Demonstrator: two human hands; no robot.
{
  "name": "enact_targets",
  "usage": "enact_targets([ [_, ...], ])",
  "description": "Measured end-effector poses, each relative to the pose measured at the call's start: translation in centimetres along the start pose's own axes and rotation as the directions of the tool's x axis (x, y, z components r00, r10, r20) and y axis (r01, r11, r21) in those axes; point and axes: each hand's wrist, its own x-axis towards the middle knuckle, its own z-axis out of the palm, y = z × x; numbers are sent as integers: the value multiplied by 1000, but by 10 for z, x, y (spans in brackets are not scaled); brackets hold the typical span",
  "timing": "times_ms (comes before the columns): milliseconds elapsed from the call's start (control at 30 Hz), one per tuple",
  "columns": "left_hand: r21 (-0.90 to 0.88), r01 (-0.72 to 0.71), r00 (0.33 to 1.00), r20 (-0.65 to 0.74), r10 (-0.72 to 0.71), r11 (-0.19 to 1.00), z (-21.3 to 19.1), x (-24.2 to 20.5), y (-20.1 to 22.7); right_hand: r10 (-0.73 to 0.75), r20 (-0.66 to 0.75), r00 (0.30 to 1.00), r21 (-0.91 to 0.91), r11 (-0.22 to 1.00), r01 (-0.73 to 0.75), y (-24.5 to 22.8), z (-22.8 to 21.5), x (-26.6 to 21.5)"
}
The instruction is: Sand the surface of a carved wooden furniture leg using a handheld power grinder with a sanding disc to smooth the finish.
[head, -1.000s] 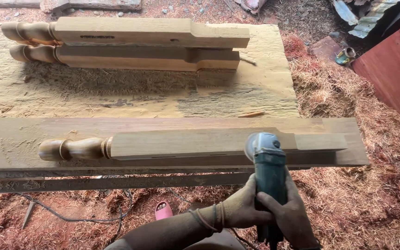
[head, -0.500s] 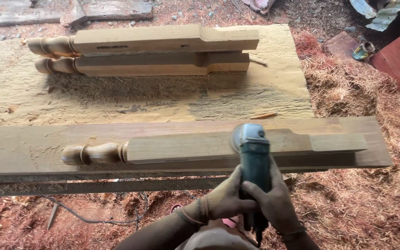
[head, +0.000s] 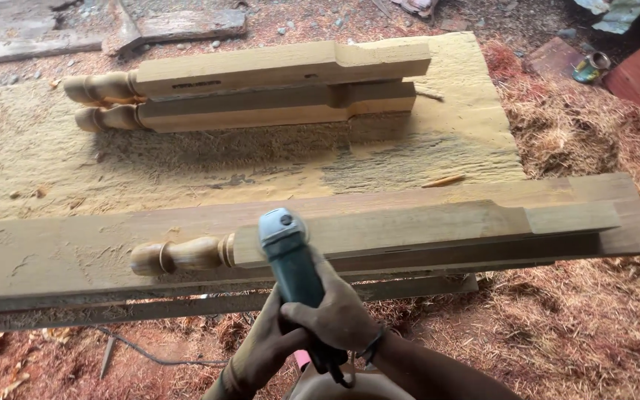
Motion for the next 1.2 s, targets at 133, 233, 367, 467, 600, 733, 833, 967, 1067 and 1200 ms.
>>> enact_targets([
  [133,4,24,1000,12,-24,1000,9,2,4,-71,-1,998,4,998,71,6,-6,-3],
  [233,-19,79,996,32,-79,997,25,17,-1,-75,-54,996,15,997,76,7,-26,-15],
  [367,66,47,989,137,-56,997,58,48,-11,-5,-163,987,102,994,22,19,-65,-33],
  [467,147,3,971,237,-38,989,89,75,-16,12,-271,963,119,993,21,31,-98,-47],
  [600,202,-19,927,372,-59,979,135,108,-18,45,-426,904,74,997,-15,54,-142,-65],
  [733,270,-15,899,425,-105,963,172,133,-23,9,-507,862,131,989,67,66,-176,-82],
  [833,257,-7,872,474,-120,966,187,142,-23,37,-528,848,177,982,67,71,-189,-90],
  [967,239,26,892,432,-130,971,175,136,-32,2,-527,850,135,988,81,72,-183,-89],
  [1067,140,115,930,333,-156,983,151,122,-41,41,-420,907,154,988,27,52,-173,-85],
  [1200,34,183,968,166,-186,983,133,107,-45,24,-256,966,137,990,12,41,-165,-77],
])
